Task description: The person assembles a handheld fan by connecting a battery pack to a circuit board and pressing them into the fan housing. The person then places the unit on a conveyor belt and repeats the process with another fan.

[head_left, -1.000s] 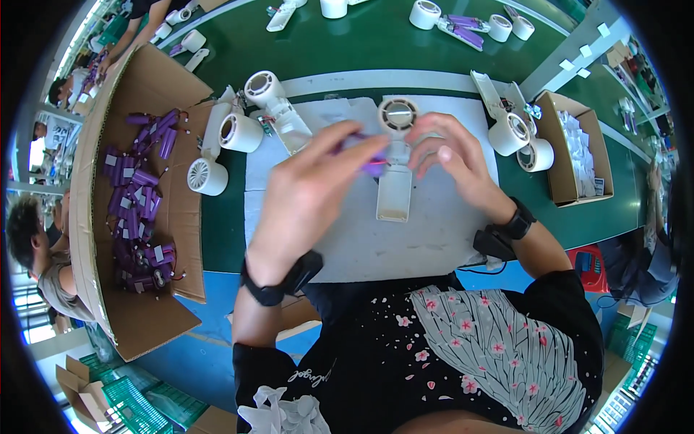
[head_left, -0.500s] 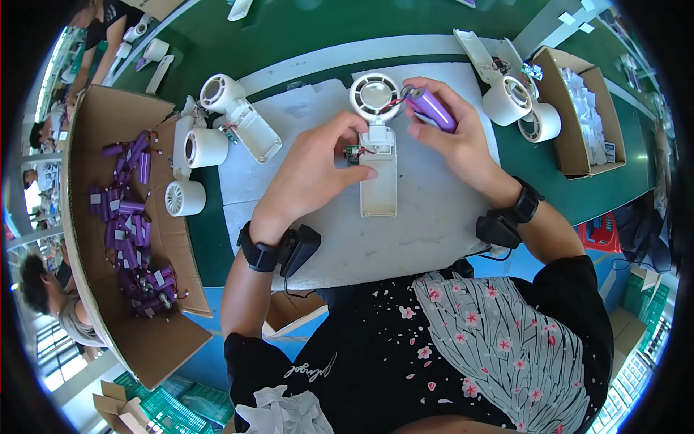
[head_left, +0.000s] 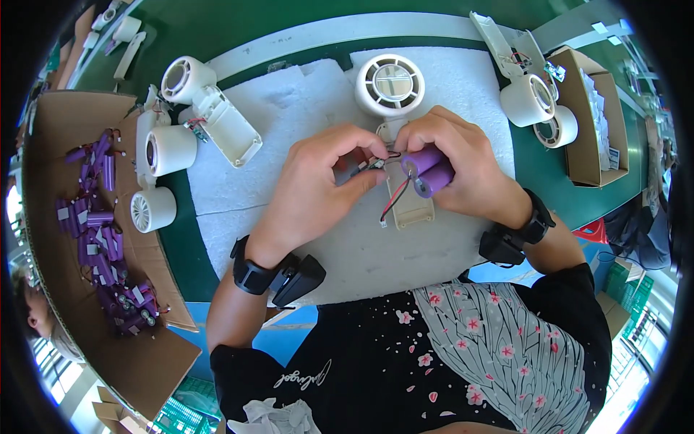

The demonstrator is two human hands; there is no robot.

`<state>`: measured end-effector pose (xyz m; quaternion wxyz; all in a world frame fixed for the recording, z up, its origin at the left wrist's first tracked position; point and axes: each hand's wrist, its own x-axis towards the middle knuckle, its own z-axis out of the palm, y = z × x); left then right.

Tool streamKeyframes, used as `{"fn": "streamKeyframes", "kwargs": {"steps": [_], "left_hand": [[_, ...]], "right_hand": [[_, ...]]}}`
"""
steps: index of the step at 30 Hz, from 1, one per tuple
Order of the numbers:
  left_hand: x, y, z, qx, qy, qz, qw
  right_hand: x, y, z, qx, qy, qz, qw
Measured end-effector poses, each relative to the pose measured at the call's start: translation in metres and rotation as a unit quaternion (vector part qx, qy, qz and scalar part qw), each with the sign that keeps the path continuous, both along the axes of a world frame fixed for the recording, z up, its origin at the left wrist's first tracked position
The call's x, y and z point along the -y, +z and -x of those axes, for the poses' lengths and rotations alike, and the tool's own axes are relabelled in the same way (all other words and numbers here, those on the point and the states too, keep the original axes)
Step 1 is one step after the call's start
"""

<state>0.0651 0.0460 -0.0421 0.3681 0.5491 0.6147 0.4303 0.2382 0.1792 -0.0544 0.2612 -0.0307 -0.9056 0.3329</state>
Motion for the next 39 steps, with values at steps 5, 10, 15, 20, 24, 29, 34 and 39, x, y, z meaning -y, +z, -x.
{"fn": "streamKeyframes", "kwargs": {"steps": [5,10,15,20,24,29,34,39], "left_hand": [[0.002,-0.005,-0.001,0.002,-0.013,-0.029,0.999],[0.001,-0.009,-0.003,0.057,0.0,-0.03,0.998],[0.001,-0.014,-0.004,0.135,0.038,-0.03,0.99],[0.004,-0.011,0.0,0.106,0.014,-0.012,0.994],[0.005,-0.008,0.007,0.033,-0.017,-0.044,0.998],[0.007,-0.01,-0.001,-0.028,0.031,-0.072,0.996],[0.01,-0.006,-0.001,-0.005,-0.004,-0.005,1.0],[0.01,-0.008,-0.007,0.109,-0.016,-0.04,0.993]], "right_hand": [[0.006,0.001,0.003,-0.004,-0.01,-0.038,0.999],[0.011,0.005,0.005,-0.001,-0.038,-0.023,0.999],[0.014,0.008,0.007,0.015,-0.052,0.027,0.998],[0.014,0.005,0.005,0.031,-0.05,0.071,0.996],[0.013,0.008,0.006,0.034,-0.031,0.024,0.999],[0.011,0.007,0.004,0.042,-0.028,0.027,0.998],[0.01,0.01,0.002,0.056,-0.012,0.029,0.998],[0.013,0.012,0.002,0.063,-0.007,0.06,0.996]]}}
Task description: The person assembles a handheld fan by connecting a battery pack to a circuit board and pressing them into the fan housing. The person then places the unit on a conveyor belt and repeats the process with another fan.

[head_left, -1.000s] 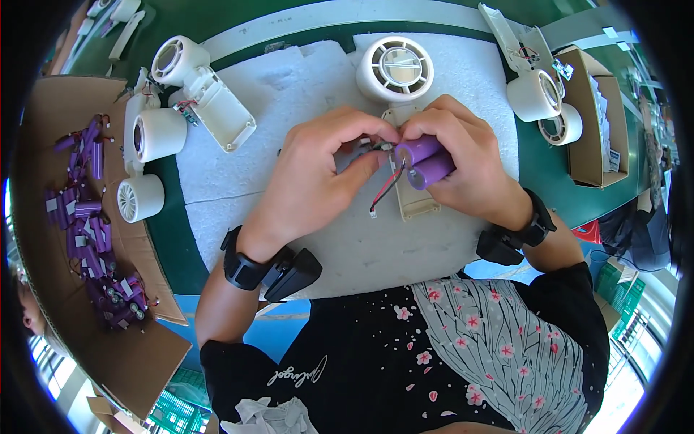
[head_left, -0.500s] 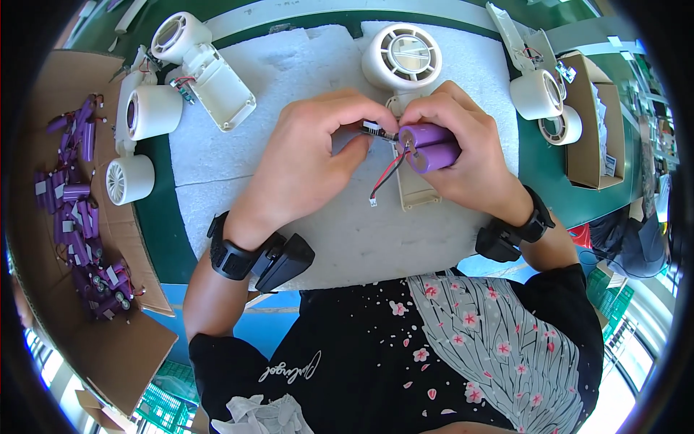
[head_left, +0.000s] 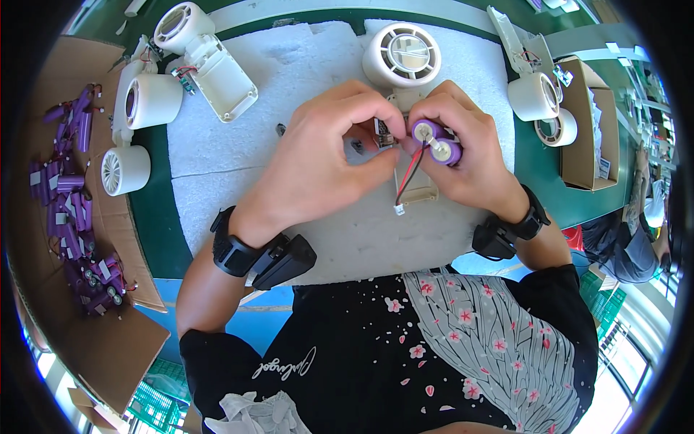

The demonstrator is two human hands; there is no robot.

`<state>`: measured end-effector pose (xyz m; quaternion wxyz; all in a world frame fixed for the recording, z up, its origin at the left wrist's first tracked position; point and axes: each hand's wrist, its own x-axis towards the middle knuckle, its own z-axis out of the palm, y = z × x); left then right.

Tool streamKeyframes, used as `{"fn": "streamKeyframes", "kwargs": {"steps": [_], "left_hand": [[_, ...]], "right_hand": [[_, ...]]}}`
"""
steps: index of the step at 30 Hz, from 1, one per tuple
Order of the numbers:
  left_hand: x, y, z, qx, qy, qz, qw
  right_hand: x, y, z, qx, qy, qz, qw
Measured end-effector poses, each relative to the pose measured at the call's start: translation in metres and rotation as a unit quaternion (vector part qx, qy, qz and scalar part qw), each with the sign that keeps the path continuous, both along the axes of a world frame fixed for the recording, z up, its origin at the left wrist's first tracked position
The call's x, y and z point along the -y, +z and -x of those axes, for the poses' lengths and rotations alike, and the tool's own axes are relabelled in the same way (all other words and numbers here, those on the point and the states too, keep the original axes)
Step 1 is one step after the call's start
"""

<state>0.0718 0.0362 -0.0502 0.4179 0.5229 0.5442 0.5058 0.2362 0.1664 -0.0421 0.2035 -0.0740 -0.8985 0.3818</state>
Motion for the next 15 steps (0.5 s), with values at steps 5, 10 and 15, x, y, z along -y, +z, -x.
{"fn": "streamKeyframes", "kwargs": {"steps": [5,10,15], "left_hand": [[-0.003,-0.002,0.0,0.01,0.02,0.038,0.999],[-0.002,-0.001,0.003,0.013,0.011,0.027,0.999],[-0.003,-0.008,-0.001,0.059,0.051,-0.017,0.997]], "right_hand": [[-0.002,-0.009,-0.004,-0.034,-0.019,0.108,0.993],[0.005,-0.002,0.001,-0.176,-0.144,0.278,0.933],[-0.009,-0.007,-0.005,-0.093,-0.08,0.031,0.992]]}}
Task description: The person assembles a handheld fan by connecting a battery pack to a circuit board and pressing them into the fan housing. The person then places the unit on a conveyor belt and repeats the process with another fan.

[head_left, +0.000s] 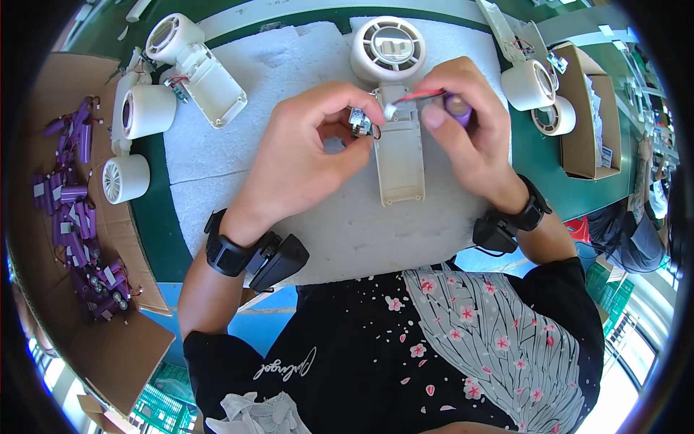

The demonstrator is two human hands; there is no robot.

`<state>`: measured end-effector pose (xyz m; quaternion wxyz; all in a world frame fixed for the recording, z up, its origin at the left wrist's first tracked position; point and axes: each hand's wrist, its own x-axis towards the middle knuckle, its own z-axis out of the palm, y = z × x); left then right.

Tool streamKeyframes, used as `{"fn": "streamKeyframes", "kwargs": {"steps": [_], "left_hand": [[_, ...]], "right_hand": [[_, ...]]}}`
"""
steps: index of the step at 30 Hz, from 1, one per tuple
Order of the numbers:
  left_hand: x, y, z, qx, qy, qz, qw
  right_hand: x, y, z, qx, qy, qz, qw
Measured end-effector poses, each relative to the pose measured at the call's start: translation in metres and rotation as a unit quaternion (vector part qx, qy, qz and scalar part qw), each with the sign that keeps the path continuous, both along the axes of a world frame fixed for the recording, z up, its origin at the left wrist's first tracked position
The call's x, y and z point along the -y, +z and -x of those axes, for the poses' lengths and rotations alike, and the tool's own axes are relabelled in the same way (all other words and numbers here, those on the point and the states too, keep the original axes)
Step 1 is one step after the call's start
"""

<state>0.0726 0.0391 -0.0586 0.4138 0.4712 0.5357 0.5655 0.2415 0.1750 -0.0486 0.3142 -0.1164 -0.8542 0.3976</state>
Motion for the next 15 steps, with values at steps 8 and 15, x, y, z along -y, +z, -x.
{"fn": "streamKeyframes", "kwargs": {"steps": [8,15], "left_hand": [[0.0,0.004,0.004,0.002,-0.022,0.055,0.998],[-0.002,0.01,0.005,0.061,0.008,0.065,0.996]], "right_hand": [[0.002,-0.001,0.003,0.004,0.0,-0.03,1.0],[0.004,0.007,0.003,0.018,-0.01,-0.065,0.998]]}}
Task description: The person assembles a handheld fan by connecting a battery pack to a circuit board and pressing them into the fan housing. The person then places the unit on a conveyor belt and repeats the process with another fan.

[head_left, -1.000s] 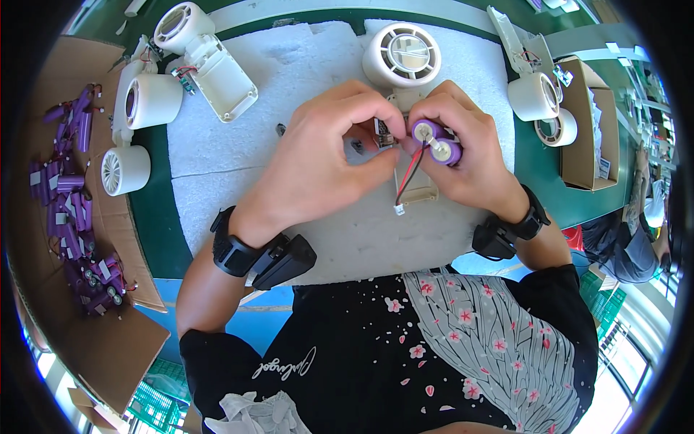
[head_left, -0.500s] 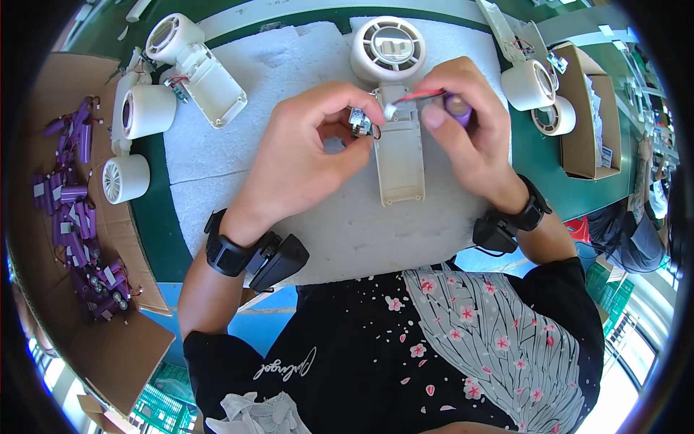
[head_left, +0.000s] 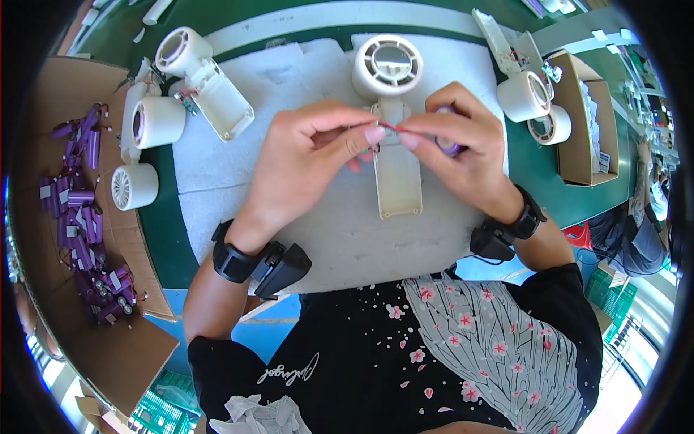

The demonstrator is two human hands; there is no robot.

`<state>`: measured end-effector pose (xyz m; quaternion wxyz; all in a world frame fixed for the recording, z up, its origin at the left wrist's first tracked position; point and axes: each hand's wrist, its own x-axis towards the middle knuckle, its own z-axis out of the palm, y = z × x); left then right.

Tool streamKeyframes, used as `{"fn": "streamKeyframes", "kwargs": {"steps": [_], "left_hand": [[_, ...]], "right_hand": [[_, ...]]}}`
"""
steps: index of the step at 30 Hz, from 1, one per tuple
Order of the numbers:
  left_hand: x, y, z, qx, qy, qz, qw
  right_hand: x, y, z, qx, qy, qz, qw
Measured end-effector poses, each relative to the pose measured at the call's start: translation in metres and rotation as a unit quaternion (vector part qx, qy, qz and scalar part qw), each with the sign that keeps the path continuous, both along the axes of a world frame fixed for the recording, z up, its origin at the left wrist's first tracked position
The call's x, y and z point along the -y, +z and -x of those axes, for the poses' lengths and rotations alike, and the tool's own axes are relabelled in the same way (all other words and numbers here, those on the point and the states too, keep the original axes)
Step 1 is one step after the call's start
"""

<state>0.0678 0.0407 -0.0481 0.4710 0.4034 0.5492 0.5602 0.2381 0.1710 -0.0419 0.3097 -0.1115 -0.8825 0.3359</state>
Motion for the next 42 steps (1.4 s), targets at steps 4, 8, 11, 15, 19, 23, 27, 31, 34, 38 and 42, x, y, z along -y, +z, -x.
{"fn": "streamKeyframes", "kwargs": {"steps": [4,8,11,15,19,23,27,31,34,38,42], "left_hand": [[0.0,0.001,0.003,0.039,-0.012,0.045,0.998],[0.002,0.0,0.003,0.032,-0.025,0.055,0.998],[0.002,0.004,0.005,0.032,-0.023,0.045,0.998],[0.002,0.001,0.004,0.014,-0.014,0.023,1.0],[0.001,0.002,0.002,-0.017,0.008,0.0,1.0],[0.0,0.001,0.001,-0.064,0.019,-0.015,0.998],[0.003,0.006,-0.004,-0.112,0.032,-0.025,0.993],[0.004,0.005,-0.004,-0.144,0.04,-0.026,0.988],[0.005,0.005,-0.003,-0.137,0.034,-0.022,0.99],[0.001,0.003,0.005,-0.063,-0.002,0.008,0.998],[0.002,-0.002,0.014,0.028,-0.051,0.039,0.998]], "right_hand": [[0.001,-0.003,-0.001,-0.01,0.009,-0.035,0.999],[0.001,-0.004,0.0,-0.022,0.006,-0.055,0.998],[0.002,-0.002,0.0,0.002,0.015,-0.078,0.997],[0.005,-0.005,-0.001,0.018,0.009,-0.031,0.999],[0.006,-0.005,0.0,0.038,0.021,0.02,0.999],[0.006,-0.004,0.0,0.039,0.039,0.036,0.998],[0.01,-0.003,0.0,0.043,0.058,0.065,0.995],[0.012,-0.004,-0.001,0.073,0.051,0.061,0.994],[0.013,-0.007,0.0,0.046,0.021,0.041,0.998],[0.01,-0.007,0.002,0.035,0.01,0.031,0.999],[0.008,-0.007,0.001,0.033,0.019,0.027,0.999]]}}
